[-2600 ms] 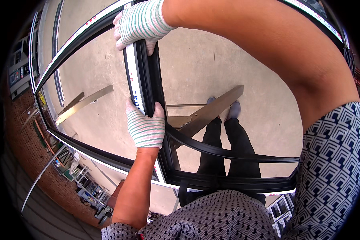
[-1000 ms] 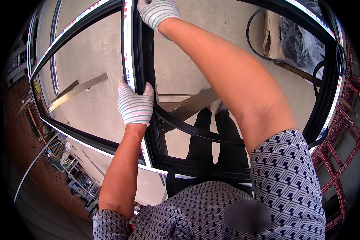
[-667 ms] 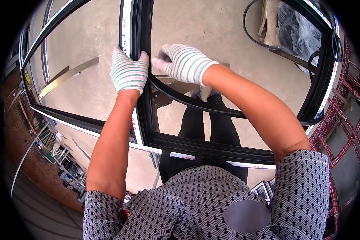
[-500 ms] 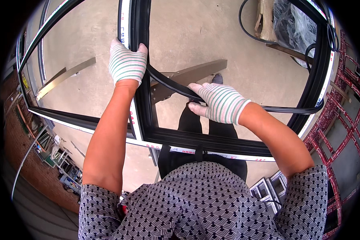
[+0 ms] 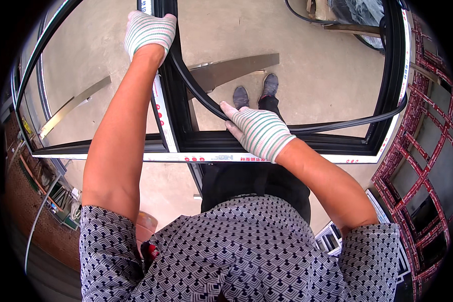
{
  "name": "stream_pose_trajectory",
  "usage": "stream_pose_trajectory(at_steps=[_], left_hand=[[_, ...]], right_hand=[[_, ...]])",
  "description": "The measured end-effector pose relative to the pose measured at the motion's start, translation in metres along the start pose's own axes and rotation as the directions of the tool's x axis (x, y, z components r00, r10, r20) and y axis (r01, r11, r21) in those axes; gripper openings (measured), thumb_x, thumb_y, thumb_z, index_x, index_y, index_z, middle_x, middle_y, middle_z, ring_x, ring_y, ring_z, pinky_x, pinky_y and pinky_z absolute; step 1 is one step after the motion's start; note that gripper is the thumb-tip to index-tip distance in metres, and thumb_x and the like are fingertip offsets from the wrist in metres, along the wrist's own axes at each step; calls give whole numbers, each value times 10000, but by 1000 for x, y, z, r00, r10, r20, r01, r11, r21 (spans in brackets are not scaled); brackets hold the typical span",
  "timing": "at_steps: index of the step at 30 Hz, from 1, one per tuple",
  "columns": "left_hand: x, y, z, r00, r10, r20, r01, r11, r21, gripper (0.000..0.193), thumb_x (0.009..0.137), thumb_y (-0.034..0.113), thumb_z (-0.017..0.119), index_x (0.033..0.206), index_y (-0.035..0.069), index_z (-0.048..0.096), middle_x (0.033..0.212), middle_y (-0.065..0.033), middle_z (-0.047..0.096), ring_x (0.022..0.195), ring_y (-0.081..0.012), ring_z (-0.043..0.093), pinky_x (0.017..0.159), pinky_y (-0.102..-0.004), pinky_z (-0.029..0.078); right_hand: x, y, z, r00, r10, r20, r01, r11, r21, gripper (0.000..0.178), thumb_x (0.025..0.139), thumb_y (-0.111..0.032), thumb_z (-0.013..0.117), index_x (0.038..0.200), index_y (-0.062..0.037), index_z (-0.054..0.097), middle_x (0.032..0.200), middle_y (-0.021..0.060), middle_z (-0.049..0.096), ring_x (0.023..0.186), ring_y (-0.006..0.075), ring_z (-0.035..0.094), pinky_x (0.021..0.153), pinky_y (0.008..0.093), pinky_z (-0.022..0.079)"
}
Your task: The person installs a black rubber seal into the groove of a large aluminum window frame. They press the seal along the edges and corners by hand, ensuring it fits snugly into the frame's channel.
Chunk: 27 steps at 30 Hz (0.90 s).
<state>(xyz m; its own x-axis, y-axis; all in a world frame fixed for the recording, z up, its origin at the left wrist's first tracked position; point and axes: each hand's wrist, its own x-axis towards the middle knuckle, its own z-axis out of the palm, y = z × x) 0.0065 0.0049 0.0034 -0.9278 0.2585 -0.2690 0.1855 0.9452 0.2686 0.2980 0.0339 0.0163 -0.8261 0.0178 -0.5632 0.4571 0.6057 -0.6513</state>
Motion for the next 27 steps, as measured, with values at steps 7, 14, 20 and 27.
stream_pose_trajectory(at_steps=[7,14,20,27], left_hand=[[1,-7,4,1000,11,-5,-12,999,-36,727,801,369,794,1328,-79,572,1229,-287,727,1133,-406,735,1019,-460,577],[-48,-50,9,998,46,-35,-49,995,-83,720,828,370,822,1322,-76,547,1266,-286,675,1159,-423,701,1016,-484,569],[-133,-96,21,998,-5,-66,-5,988,-157,735,793,280,859,1358,-76,552,1261,-296,676,1154,-418,695,1023,-467,552],[-145,-96,17,995,-69,-70,61,992,-107,703,816,271,838,1364,-64,552,1213,-274,694,1097,-417,713,987,-473,569]], right_hand=[[26,-37,46,1000,-18,-10,19,997,74,489,1085,-279,535,1498,-19,506,912,250,733,841,443,719,767,523,575],[34,-37,54,999,-42,11,41,997,67,491,1107,-308,490,1502,-18,505,1003,251,739,930,442,723,838,514,579],[36,-38,55,999,-45,1,44,994,96,479,1110,-309,475,1491,-20,502,1048,263,732,964,448,719,858,524,576],[43,-37,60,994,-112,10,110,986,122,477,1108,-304,473,1491,-21,500,1029,273,723,950,458,708,850,533,572]])
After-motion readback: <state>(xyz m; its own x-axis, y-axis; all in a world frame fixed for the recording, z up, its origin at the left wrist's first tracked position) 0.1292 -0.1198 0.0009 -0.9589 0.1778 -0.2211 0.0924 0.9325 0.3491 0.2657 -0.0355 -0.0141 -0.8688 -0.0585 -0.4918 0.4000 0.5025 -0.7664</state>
